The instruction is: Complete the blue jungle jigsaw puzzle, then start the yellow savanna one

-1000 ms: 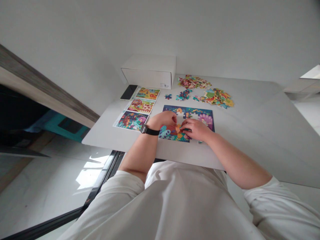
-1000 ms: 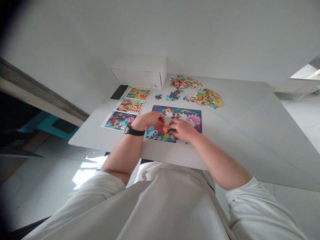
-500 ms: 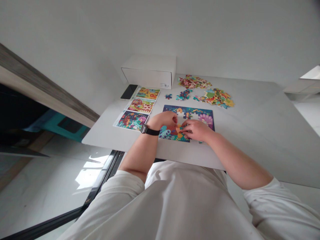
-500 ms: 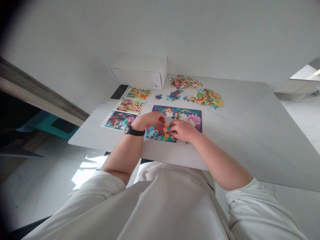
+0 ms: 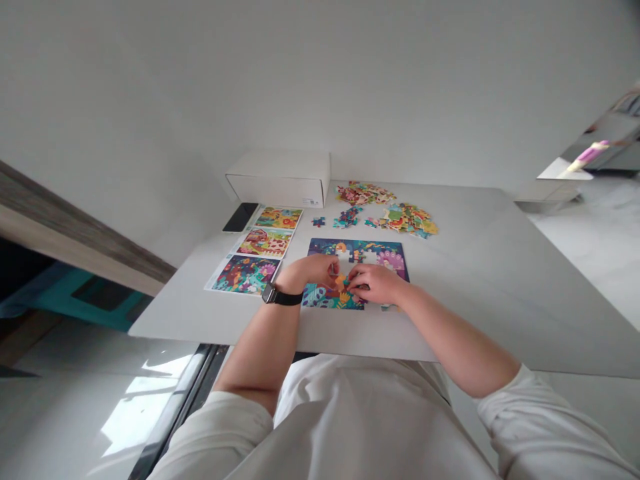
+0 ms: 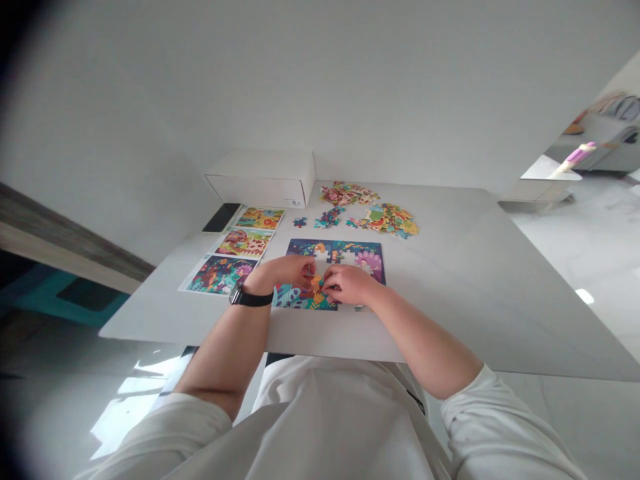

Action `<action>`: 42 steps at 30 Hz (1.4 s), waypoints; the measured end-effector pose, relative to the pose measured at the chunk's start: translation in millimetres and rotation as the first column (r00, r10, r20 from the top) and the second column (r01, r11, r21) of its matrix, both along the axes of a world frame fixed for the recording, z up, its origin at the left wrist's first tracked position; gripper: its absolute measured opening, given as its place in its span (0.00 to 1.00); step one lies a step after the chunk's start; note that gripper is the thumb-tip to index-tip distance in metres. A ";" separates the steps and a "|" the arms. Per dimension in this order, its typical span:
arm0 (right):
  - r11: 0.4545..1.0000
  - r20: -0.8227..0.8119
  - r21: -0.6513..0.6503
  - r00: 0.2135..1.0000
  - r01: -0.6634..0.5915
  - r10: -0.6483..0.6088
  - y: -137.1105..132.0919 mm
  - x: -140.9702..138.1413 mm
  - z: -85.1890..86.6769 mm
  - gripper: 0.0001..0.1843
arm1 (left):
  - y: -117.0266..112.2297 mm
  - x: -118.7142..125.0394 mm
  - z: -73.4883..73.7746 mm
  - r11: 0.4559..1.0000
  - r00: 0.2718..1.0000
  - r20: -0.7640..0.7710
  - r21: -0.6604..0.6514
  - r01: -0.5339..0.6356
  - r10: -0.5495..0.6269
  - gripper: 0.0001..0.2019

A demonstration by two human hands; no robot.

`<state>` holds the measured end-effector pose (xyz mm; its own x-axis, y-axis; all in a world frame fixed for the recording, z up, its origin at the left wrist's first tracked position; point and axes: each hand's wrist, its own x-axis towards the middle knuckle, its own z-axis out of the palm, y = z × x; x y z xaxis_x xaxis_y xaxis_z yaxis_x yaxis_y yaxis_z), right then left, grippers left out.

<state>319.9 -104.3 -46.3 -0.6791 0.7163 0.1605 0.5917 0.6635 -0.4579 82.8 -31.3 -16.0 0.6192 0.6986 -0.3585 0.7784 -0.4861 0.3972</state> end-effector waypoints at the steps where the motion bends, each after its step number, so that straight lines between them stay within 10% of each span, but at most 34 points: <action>1: 1.000 -0.005 0.004 1.000 0.003 -0.003 0.1 0.3 0.4 0.09 | 0.2 0.3 -0.3 1.000 1.000 -0.004 0.005 -0.003 0.003 0.17; 11: 0.999 -0.012 -0.021 0.999 0.040 -0.040 2.7 4.7 1.3 0.07 | 1.3 1.4 -1.8 0.996 0.997 0.046 0.064 -0.060 0.057 0.06; 16: 0.990 -0.150 0.033 0.980 0.137 -0.131 10.9 28.6 17.2 0.11 | 1.9 3.8 7.8 0.944 0.966 0.161 0.230 -0.237 0.204 0.20; 22: 0.822 -0.026 -0.006 0.822 0.569 -0.569 22.8 75.5 39.4 0.30 | 1.0 7.6 12.1 0.884 0.907 0.295 0.272 -0.381 0.301 0.25; 28: 0.710 0.207 0.013 0.693 0.704 -0.690 36.6 96.5 27.5 0.30 | 8.9 16.3 12.2 0.827 0.844 0.414 0.296 -0.479 0.340 0.22; 33: 0.676 0.366 0.002 0.628 0.737 -0.686 40.5 96.6 21.5 0.26 | 41.7 41.7 24.9 0.844 0.869 0.425 0.342 -0.413 0.253 0.12; 42: 0.639 0.453 -0.061 0.592 0.767 -0.666 38.9 86.2 21.5 0.20 | 113.1 108.4 11.2 0.894 0.981 0.179 0.425 -0.146 0.075 0.24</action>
<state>406.1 -65.3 -24.8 0.1071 0.9721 -0.2089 0.9729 -0.1458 -0.1794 191.2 81.8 -4.8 0.5512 0.8296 0.0892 0.7838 -0.5515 0.2855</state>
